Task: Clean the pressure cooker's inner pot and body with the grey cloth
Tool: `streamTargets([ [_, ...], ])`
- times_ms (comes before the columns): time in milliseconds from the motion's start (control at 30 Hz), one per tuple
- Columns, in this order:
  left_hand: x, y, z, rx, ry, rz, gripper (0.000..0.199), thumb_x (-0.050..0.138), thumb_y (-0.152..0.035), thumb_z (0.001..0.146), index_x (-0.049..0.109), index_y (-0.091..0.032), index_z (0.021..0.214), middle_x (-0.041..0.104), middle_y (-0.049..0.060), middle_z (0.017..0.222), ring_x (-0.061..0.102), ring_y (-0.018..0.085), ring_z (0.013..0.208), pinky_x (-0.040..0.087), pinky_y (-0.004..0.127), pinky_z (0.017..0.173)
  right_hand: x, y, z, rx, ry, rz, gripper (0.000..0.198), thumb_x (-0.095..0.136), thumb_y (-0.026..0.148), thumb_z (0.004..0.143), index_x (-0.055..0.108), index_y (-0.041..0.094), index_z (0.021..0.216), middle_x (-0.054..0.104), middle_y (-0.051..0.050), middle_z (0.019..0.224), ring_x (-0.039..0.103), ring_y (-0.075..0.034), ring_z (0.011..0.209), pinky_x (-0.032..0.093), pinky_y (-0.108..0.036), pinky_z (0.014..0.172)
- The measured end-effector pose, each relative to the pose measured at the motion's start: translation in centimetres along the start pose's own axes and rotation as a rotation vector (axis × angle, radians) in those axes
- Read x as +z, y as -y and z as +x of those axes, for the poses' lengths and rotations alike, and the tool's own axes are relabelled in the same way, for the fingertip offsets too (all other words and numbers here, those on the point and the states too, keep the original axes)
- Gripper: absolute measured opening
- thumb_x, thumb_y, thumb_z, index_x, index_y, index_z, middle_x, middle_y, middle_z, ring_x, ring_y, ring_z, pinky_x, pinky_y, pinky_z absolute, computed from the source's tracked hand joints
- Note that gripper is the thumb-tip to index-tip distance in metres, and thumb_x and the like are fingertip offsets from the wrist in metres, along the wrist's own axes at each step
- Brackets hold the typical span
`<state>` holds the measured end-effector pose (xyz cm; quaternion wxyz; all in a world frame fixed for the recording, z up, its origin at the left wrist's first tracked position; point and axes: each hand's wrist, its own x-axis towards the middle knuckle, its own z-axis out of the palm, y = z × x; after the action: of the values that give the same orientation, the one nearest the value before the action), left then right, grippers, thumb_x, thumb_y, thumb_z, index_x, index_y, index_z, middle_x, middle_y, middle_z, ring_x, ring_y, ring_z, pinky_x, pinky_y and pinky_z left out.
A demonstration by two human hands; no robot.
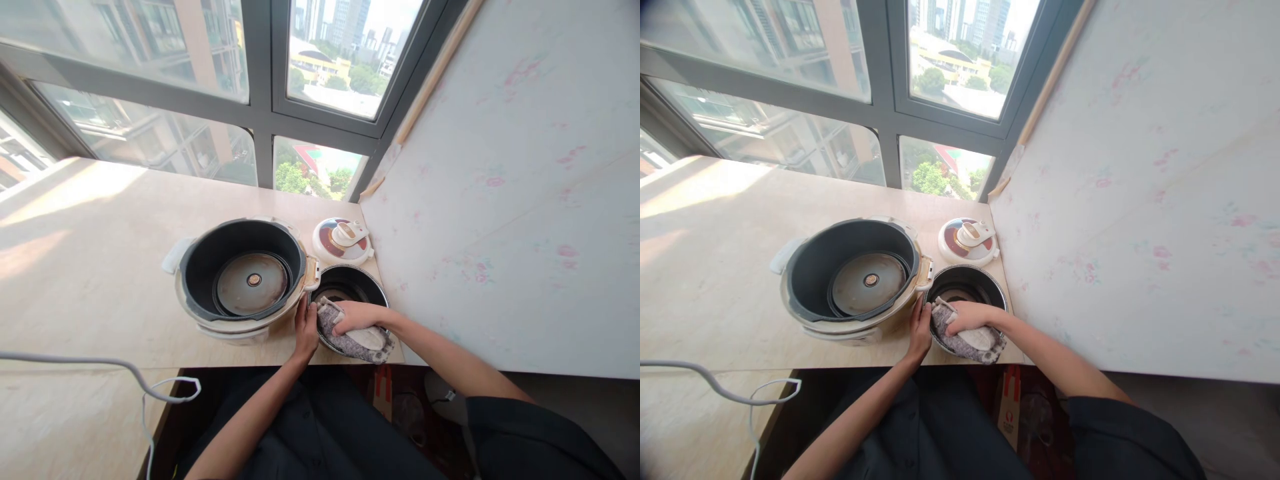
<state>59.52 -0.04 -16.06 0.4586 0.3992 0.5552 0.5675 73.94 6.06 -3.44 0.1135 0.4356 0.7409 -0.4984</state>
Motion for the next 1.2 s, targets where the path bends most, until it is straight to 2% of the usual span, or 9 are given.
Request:
streamTargets([
  [133, -0.1, -0.3, 0.0, 0.031, 0.007, -0.005, 0.054, 0.047, -0.052, 0.096, 0.057, -0.020, 0.138, 0.053, 0.009, 0.147, 0.043, 0.025, 0.142, 0.028, 0.042, 0.123, -0.9, 0.0, -1.0, 0.098, 0.148, -0.355, 0.047, 0.072, 0.031, 0.069, 0.065, 0.021, 0.114, 0.071, -0.005, 0.106, 0.067, -0.025, 0.095, 0.048, -0.029, 0.078],
  [233, -0.2, -0.3, 0.0, 0.048, 0.016, -0.007, 0.054, 0.048, -0.052, 0.096, 0.057, -0.020, 0.139, 0.053, 0.010, 0.147, 0.044, 0.025, 0.142, 0.028, 0.043, 0.122, -1.3, 0.1, -1.4, 0.222, 0.179, -0.609, 0.045, 0.073, 0.028, 0.069, 0.068, 0.023, 0.114, 0.072, -0.008, 0.106, 0.068, -0.030, 0.096, 0.048, -0.030, 0.072],
  [333, -0.5, -0.2, 0.2, 0.074, 0.036, -0.004, 0.056, 0.049, -0.053, 0.096, 0.057, -0.019, 0.139, 0.052, 0.011, 0.148, 0.044, 0.025, 0.141, 0.029, 0.043, 0.122, -1.3, 0.1, -1.7, 0.322, 0.122, -0.810, 0.043, 0.071, 0.021, 0.074, 0.069, 0.024, 0.117, 0.070, -0.013, 0.111, 0.068, -0.033, 0.100, 0.048, -0.034, 0.073],
  [467, -0.8, -0.4, 0.3, 0.108, 0.074, 0.014, 0.055, 0.049, -0.052, 0.096, 0.058, -0.019, 0.139, 0.053, 0.012, 0.147, 0.043, 0.026, 0.142, 0.029, 0.043, 0.122, -1.4, -0.4, -1.6, 0.347, -0.049, -0.975, 0.033, 0.060, 0.012, 0.086, 0.072, 0.021, 0.115, 0.067, -0.017, 0.112, 0.065, -0.034, 0.105, 0.046, -0.040, 0.083],
  [633, -0.8, -0.5, 0.4, 0.104, 0.066, 0.003, 0.055, 0.051, -0.053, 0.095, 0.059, -0.020, 0.138, 0.055, 0.011, 0.145, 0.044, 0.026, 0.142, 0.028, 0.044, 0.122, -1.5, -1.6, -0.7, 0.213, -0.210, -1.083, 0.029, 0.048, 0.011, 0.094, 0.073, 0.015, 0.108, 0.065, -0.018, 0.110, 0.058, -0.032, 0.106, 0.039, -0.042, 0.084],
  [967, -0.8, -0.5, 0.4, 0.087, 0.062, -0.005, 0.058, 0.051, -0.056, 0.093, 0.060, -0.019, 0.137, 0.056, 0.012, 0.144, 0.044, 0.028, 0.141, 0.027, 0.045, 0.122, -1.5, -2.7, 3.1, -0.157, -0.459, -1.153, 0.037, 0.031, 0.016, 0.103, 0.067, 0.013, 0.113, 0.060, -0.016, 0.105, 0.048, -0.026, 0.097, 0.032, -0.039, 0.078],
  [1067, -0.8, -0.5, 0.5, 0.091, 0.072, 0.010, 0.057, 0.051, -0.055, 0.094, 0.061, -0.019, 0.136, 0.055, 0.012, 0.145, 0.044, 0.028, 0.141, 0.027, 0.046, 0.122, -0.9, -3.1, 4.6, -0.305, -0.479, -1.129, 0.036, 0.032, 0.019, 0.105, 0.066, 0.015, 0.117, 0.060, -0.014, 0.104, 0.046, -0.025, 0.096, 0.032, -0.038, 0.078],
  [1200, -0.8, -0.3, 0.5, 0.090, 0.064, 0.007, 0.058, 0.052, -0.056, 0.093, 0.061, -0.018, 0.135, 0.056, 0.013, 0.144, 0.045, 0.029, 0.140, 0.029, 0.045, 0.121, 0.6, -4.1, 6.1, -0.452, -0.413, -1.111, 0.034, 0.035, 0.023, 0.105, 0.066, 0.018, 0.117, 0.061, -0.012, 0.107, 0.046, -0.023, 0.095, 0.034, -0.037, 0.080],
])
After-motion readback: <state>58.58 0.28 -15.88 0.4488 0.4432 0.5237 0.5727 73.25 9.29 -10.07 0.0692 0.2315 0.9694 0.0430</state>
